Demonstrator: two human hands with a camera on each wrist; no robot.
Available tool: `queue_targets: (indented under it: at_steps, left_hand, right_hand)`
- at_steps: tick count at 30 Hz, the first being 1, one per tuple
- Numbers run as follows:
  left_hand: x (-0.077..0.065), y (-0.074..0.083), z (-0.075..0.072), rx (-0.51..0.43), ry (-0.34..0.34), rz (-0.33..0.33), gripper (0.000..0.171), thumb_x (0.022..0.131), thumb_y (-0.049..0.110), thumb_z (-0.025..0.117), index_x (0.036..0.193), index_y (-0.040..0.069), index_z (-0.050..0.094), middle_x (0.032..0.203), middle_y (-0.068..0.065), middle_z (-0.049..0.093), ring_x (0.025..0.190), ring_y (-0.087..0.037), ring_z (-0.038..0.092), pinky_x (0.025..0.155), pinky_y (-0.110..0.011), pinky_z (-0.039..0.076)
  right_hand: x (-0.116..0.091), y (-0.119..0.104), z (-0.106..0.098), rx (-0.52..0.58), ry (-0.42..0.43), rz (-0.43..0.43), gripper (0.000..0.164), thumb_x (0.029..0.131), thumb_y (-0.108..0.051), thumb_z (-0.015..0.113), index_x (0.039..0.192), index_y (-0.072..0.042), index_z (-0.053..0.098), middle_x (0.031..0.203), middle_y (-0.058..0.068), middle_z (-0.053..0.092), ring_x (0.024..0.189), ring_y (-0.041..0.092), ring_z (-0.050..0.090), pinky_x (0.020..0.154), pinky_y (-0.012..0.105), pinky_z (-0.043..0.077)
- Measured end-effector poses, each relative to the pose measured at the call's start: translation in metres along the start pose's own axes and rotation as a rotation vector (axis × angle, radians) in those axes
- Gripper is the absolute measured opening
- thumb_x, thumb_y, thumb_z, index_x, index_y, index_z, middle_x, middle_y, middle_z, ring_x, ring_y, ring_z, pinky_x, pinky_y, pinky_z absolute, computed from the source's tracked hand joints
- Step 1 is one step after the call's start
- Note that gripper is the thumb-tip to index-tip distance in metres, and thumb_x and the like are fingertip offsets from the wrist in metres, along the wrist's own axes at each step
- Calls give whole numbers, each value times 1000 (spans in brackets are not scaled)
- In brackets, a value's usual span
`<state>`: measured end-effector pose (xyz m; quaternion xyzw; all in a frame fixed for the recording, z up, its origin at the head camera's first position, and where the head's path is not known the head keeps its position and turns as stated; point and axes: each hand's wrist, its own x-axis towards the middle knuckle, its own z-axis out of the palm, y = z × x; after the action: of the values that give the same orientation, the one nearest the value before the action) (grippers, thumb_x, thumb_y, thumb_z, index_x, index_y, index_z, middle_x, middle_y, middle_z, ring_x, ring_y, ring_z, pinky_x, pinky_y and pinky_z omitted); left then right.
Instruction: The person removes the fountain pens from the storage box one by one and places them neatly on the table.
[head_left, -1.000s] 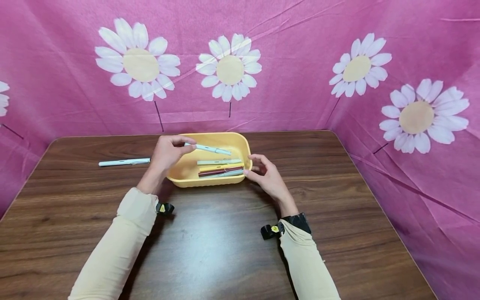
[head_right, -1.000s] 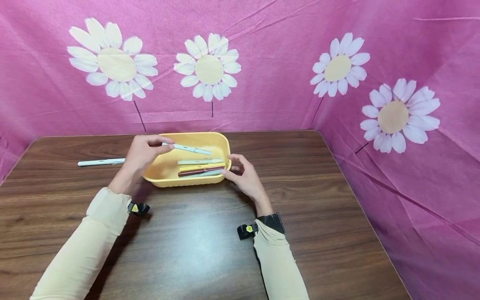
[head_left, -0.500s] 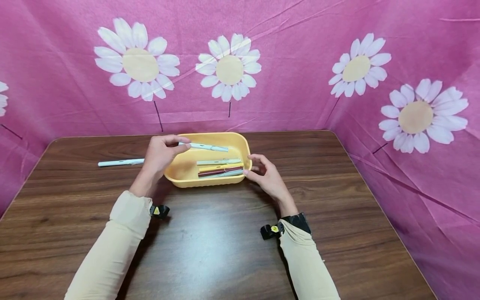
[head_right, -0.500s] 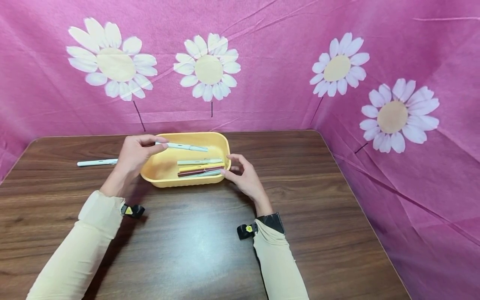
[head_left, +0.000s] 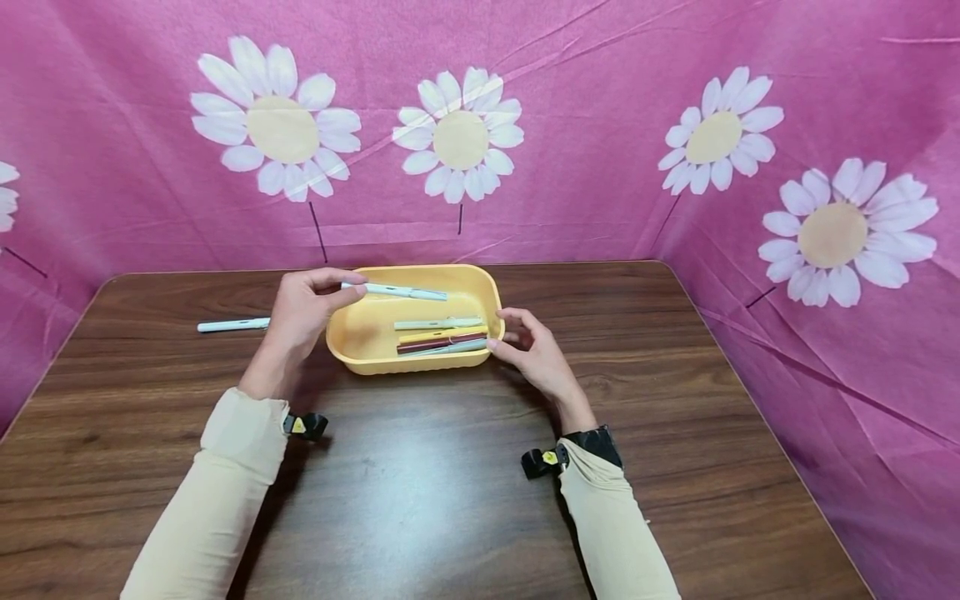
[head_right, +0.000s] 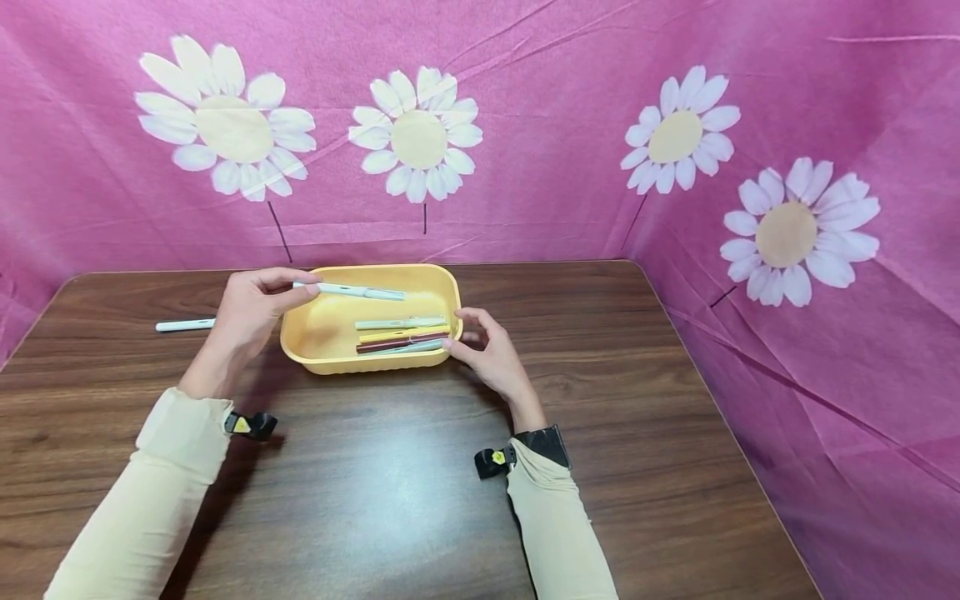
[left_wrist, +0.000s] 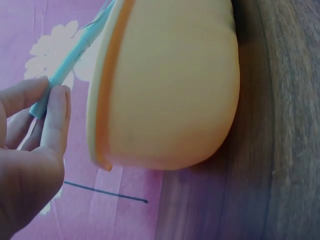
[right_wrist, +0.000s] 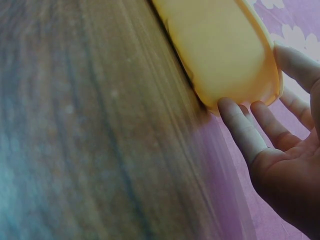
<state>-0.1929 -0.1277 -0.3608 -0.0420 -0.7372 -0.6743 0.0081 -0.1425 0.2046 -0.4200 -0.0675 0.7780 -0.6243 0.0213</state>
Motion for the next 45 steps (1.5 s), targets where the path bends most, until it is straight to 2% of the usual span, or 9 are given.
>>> queue_targets:
  at_steps: [7, 14, 17, 26, 33, 39, 45]
  left_hand:
    - [-3, 1, -11, -69, 23, 6, 12, 86, 4, 81, 98, 2, 81, 87, 9, 75, 95, -10, 62, 73, -17, 52]
    - [-7, 2, -21, -207, 29, 65, 11, 85, -3, 80, 96, -2, 80, 84, 4, 76, 87, -12, 65, 73, -19, 53]
    - [-8, 2, -27, -234, 38, 75, 10, 85, -4, 79, 94, -1, 80, 84, 2, 76, 87, -12, 65, 72, -19, 52]
    - [-11, 0, -43, -352, 39, 101, 13, 85, -11, 75, 95, -4, 79, 85, -2, 76, 79, -10, 68, 67, -20, 54]
    - [-13, 2, -54, -416, 52, 110, 14, 85, -13, 74, 97, -6, 78, 87, -6, 77, 77, -12, 71, 70, -22, 57]
    - [-16, 4, -65, -430, 70, 97, 15, 85, -12, 75, 99, -8, 77, 88, -7, 77, 79, -14, 72, 74, -23, 58]
    - [-21, 2, -79, -507, 64, 103, 16, 86, -16, 71, 99, -10, 76, 90, -11, 77, 79, -16, 73, 76, -25, 59]
  right_hand:
    - [0, -2, 0, 13, -4, 8, 49, 92, -5, 75, 137, 1, 54, 134, 22, 55, 115, 38, 61, 83, 25, 55]
    - [1, -2, 0, 35, -17, 14, 53, 93, -6, 74, 140, 3, 51, 139, 25, 53, 118, 41, 59, 83, 21, 53]
    - [1, -2, 0, 34, -16, 13, 54, 92, -6, 75, 140, 3, 51, 139, 26, 52, 118, 42, 58, 83, 21, 53]
    - [-1, -2, 2, 14, -2, 20, 50, 93, -5, 74, 138, 2, 53, 134, 22, 55, 115, 35, 61, 85, 25, 54]
    - [0, -1, 1, 25, -8, 16, 50, 93, -5, 73, 138, 3, 52, 134, 22, 55, 115, 36, 61, 84, 25, 55]
    - [0, -2, 0, 31, -14, 14, 50, 93, -4, 73, 138, 3, 51, 135, 24, 54, 115, 37, 61, 84, 24, 54]
    - [0, -2, 0, 27, -14, 15, 50, 93, -4, 73, 137, 2, 52, 136, 23, 55, 114, 35, 62, 84, 25, 55]
